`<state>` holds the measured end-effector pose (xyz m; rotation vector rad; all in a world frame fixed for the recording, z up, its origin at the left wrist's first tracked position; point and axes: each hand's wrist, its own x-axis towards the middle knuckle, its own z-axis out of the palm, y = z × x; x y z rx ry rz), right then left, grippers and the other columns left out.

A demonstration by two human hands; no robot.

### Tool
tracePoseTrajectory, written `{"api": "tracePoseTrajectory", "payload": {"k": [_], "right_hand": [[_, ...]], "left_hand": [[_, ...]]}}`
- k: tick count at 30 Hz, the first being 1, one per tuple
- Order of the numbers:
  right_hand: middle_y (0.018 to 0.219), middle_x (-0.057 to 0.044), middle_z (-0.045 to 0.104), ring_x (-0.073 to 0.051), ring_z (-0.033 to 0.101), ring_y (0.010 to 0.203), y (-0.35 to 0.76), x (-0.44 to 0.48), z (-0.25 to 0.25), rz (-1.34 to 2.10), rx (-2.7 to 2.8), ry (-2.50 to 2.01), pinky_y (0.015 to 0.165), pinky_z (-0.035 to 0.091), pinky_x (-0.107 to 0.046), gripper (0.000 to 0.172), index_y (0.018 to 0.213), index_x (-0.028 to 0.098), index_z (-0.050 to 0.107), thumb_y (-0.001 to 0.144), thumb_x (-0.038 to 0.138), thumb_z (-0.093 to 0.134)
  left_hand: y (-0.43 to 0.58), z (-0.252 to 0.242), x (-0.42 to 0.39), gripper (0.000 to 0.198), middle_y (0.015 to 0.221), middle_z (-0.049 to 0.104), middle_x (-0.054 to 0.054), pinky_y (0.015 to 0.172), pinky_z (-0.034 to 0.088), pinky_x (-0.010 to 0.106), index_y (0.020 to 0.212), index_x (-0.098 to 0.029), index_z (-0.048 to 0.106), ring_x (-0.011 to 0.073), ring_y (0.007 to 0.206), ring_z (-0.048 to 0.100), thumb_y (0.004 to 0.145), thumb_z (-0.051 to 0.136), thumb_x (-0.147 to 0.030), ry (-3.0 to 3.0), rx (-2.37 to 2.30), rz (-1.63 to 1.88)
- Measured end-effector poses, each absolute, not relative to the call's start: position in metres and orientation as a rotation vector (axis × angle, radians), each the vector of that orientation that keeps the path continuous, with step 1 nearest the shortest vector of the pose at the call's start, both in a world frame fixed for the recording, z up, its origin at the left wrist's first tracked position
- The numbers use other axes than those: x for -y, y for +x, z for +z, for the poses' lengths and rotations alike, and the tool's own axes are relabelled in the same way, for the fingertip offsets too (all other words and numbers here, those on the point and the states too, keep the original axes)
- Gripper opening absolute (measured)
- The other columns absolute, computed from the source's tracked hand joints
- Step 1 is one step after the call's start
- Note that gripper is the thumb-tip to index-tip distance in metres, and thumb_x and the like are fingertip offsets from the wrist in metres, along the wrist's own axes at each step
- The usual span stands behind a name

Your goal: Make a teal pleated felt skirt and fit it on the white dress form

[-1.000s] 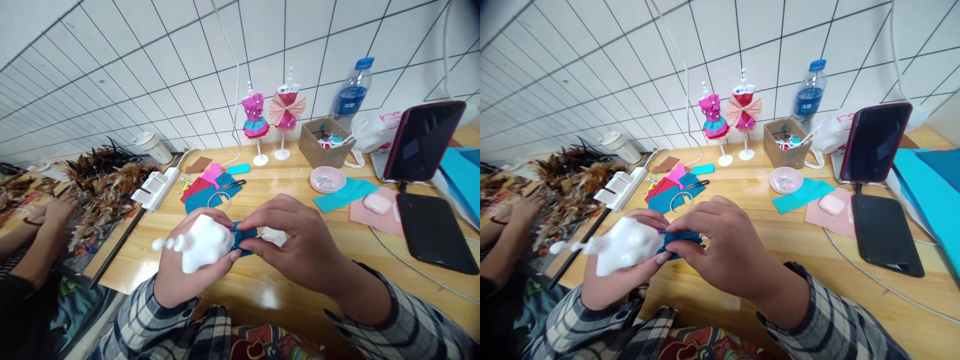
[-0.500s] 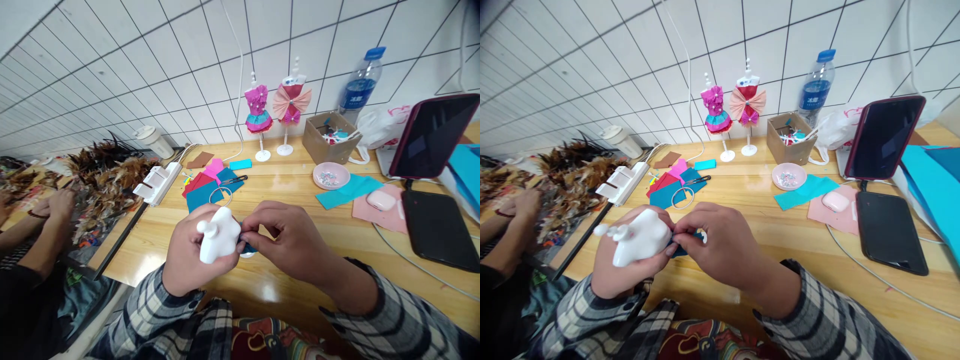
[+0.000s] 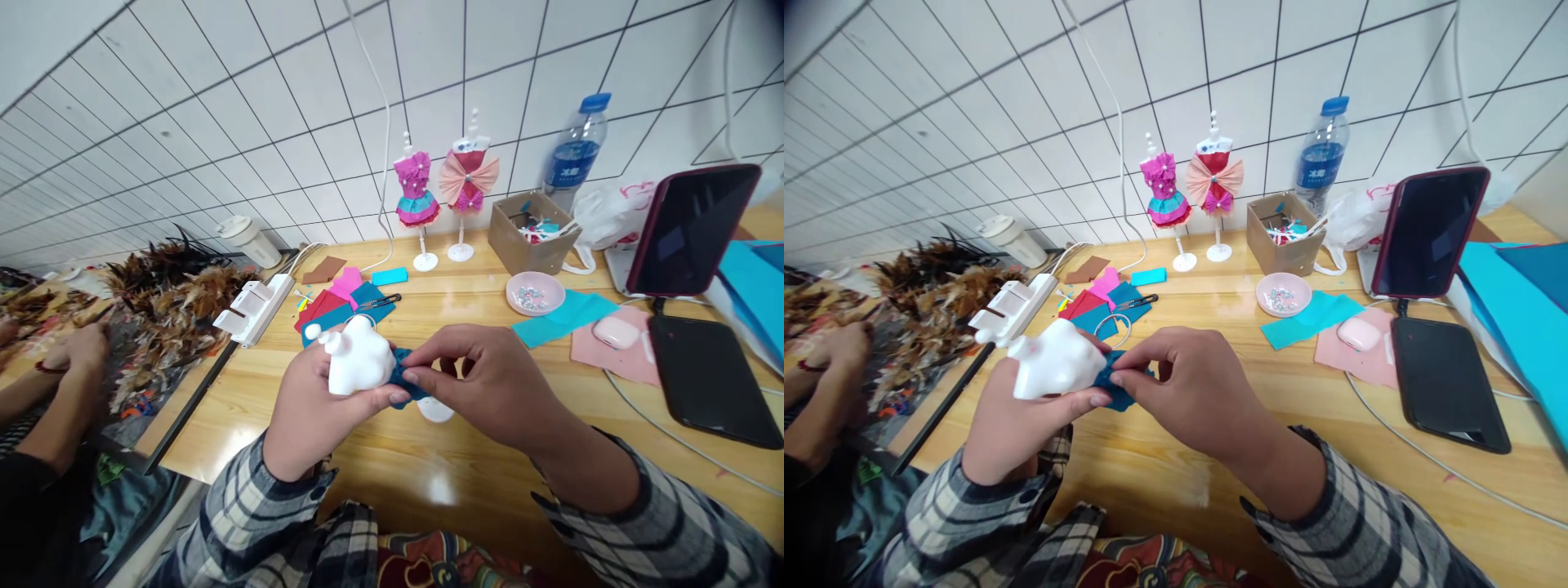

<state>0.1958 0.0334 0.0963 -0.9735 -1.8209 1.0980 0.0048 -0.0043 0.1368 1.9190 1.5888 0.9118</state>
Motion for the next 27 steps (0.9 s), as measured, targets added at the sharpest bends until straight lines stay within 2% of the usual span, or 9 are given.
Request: {"api": "tracePoseTrajectory", "payload": {"k": [5, 11, 17, 23, 27], "right_hand": [[0.062, 0.001, 0.071, -0.009, 0.053, 0.048, 0.208, -0.040, 0.103, 1.223, 1.799, -0.993, 0.043, 0.035, -0.023, 0.007, 0.080, 0.022, 0.081, 0.078, 0.027, 0.075], [0.065, 0.000, 0.073, -0.011, 0.060, 0.054, 0.211, -0.039, 0.105, 1.203, 1.716, -1.010, 0.047, 0.042, -0.023, 0.006, 0.077, 0.021, 0.079, 0.078, 0.022, 0.073], [0.065, 0.000, 0.073, -0.010, 0.052, 0.047, 0.212, -0.036, 0.107, 1.133, 1.757, -1.066, 0.043, 0.036, -0.025, 0.010, 0.077, 0.023, 0.080, 0.081, 0.026, 0.072], [0.066, 0.001, 0.072, -0.010, 0.056, 0.053, 0.212, -0.039, 0.105, 1.074, 1.783, -1.006, 0.050, 0.039, -0.025, 0.009, 0.073, 0.021, 0.077, 0.080, 0.020, 0.072], [0.067, 0.002, 0.067, -0.009, 0.050, 0.056, 0.209, -0.054, 0.089, 1.142, 1.738, -0.943, 0.052, 0.039, -0.024, 0.007, 0.077, 0.019, 0.073, 0.078, 0.025, 0.075]], "left_hand": [[0.017, 0.134, -0.002, 0.028, 0.080, 0.074, 0.002, 0.070, 0.055, 0.031, 0.077, -0.019, 0.073, 0.0192, 0.074, 0.068, 0.070, 0.083, -0.044, 2.012, -1.644, 0.859], [0.022, 0.136, -0.008, 0.029, 0.080, 0.073, 0.001, 0.069, 0.055, 0.032, 0.080, -0.023, 0.072, 0.0191, 0.073, 0.066, 0.070, 0.082, -0.048, 2.119, -1.712, 0.787], [0.023, 0.138, -0.010, 0.031, 0.078, 0.071, 0.001, 0.070, 0.053, 0.031, 0.077, -0.021, 0.072, 0.0193, 0.074, 0.065, 0.068, 0.082, -0.049, 2.165, -1.730, 0.777], [0.029, 0.136, -0.009, 0.030, 0.077, 0.070, 0.001, 0.063, 0.051, 0.027, 0.075, -0.020, 0.071, 0.0175, 0.071, 0.063, 0.066, 0.084, -0.046, 2.167, -1.734, 0.785], [0.027, 0.135, -0.020, 0.034, 0.074, 0.069, 0.001, 0.062, 0.051, 0.027, 0.073, -0.017, 0.069, 0.0165, 0.068, 0.062, 0.067, 0.083, -0.048, 2.089, -1.687, 0.809]]}}
